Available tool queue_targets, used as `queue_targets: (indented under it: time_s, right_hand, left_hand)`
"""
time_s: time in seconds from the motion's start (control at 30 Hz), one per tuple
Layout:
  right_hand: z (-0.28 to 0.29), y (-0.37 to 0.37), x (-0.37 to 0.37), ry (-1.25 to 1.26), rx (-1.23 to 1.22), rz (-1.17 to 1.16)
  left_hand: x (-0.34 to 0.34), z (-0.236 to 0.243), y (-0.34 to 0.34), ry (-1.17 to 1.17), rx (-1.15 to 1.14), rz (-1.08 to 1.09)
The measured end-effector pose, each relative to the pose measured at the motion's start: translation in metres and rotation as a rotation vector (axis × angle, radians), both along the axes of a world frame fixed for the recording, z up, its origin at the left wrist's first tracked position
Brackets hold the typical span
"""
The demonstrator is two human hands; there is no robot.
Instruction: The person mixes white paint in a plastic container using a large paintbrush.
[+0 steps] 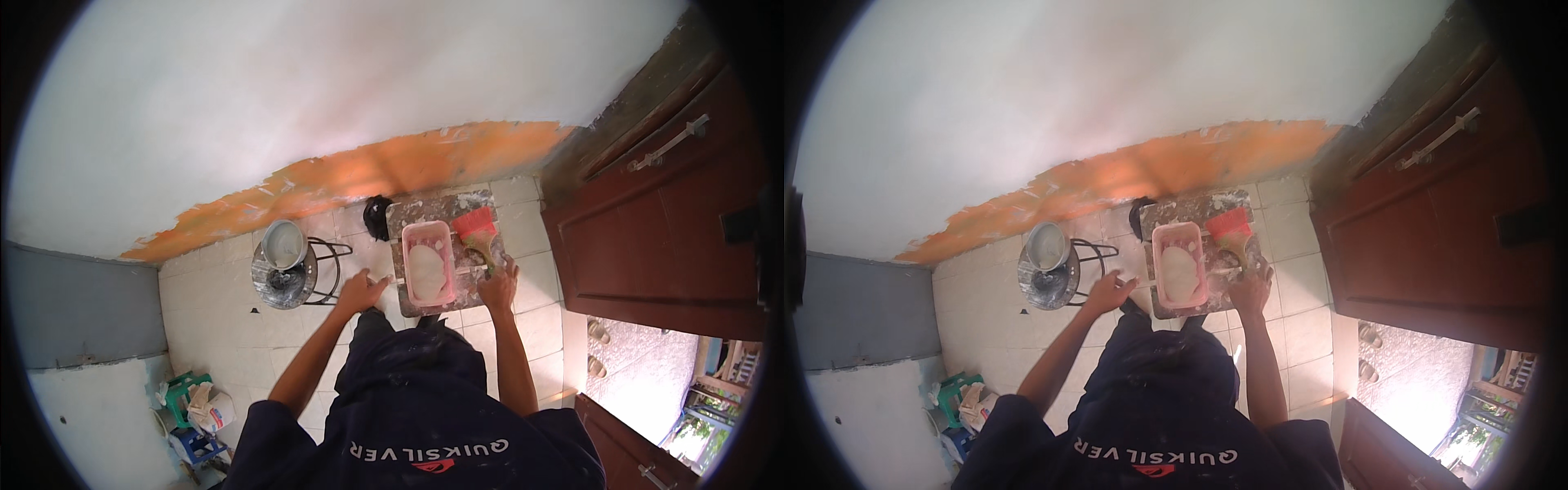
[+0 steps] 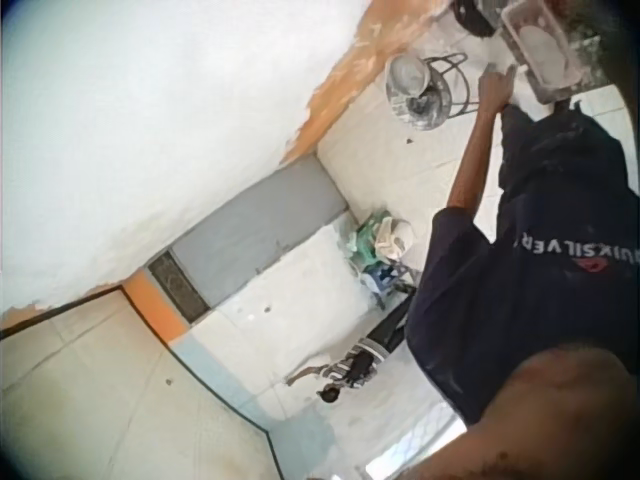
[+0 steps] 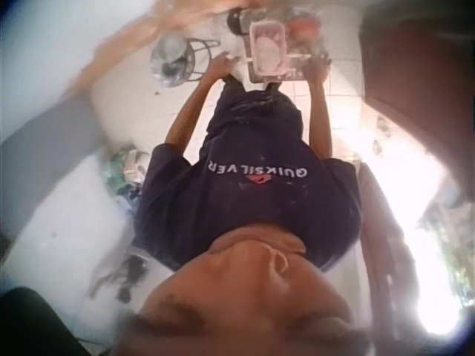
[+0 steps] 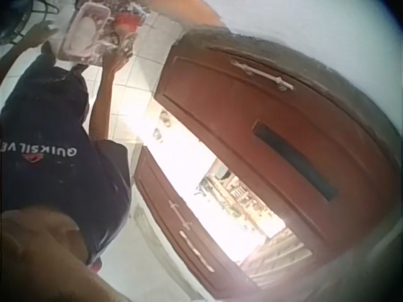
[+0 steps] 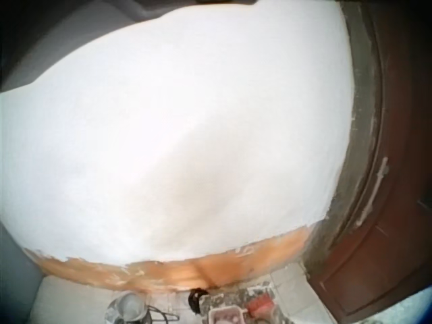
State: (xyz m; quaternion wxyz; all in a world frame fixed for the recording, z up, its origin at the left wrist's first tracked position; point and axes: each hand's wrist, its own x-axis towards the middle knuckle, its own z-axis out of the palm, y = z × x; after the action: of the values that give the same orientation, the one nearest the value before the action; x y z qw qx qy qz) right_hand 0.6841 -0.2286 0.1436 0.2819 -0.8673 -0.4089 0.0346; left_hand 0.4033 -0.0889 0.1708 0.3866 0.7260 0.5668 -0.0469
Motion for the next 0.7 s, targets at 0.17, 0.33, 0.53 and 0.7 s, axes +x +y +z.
queue_targets:
  time_s: [0.17,0.33,0.53,0.7]
  right_hand:
    - [-0.047,0.017,0.019,-0.069,-0.258,0.075]
    - [-0.041,0.025,0.022,0.069,-0.236,0.031]
    - [-0.003,0.021,0.000,0.207,-0.157,-0.127]
    - [-0.035,-0.008,-0.017,0.595,0.014,-0.307]
  left_hand:
    - [0.021,-0.038,-0.036,-0.242,-0.241,0.073]
    - [0.046,-0.028,-0.043,-0.406,-0.448,0.279]
    - [0.043,-0.055,-0.045,-0.300,-0.013,0.082]
    - [0.046,-0.037,-0.038,-0.454,-0.415,0.230]
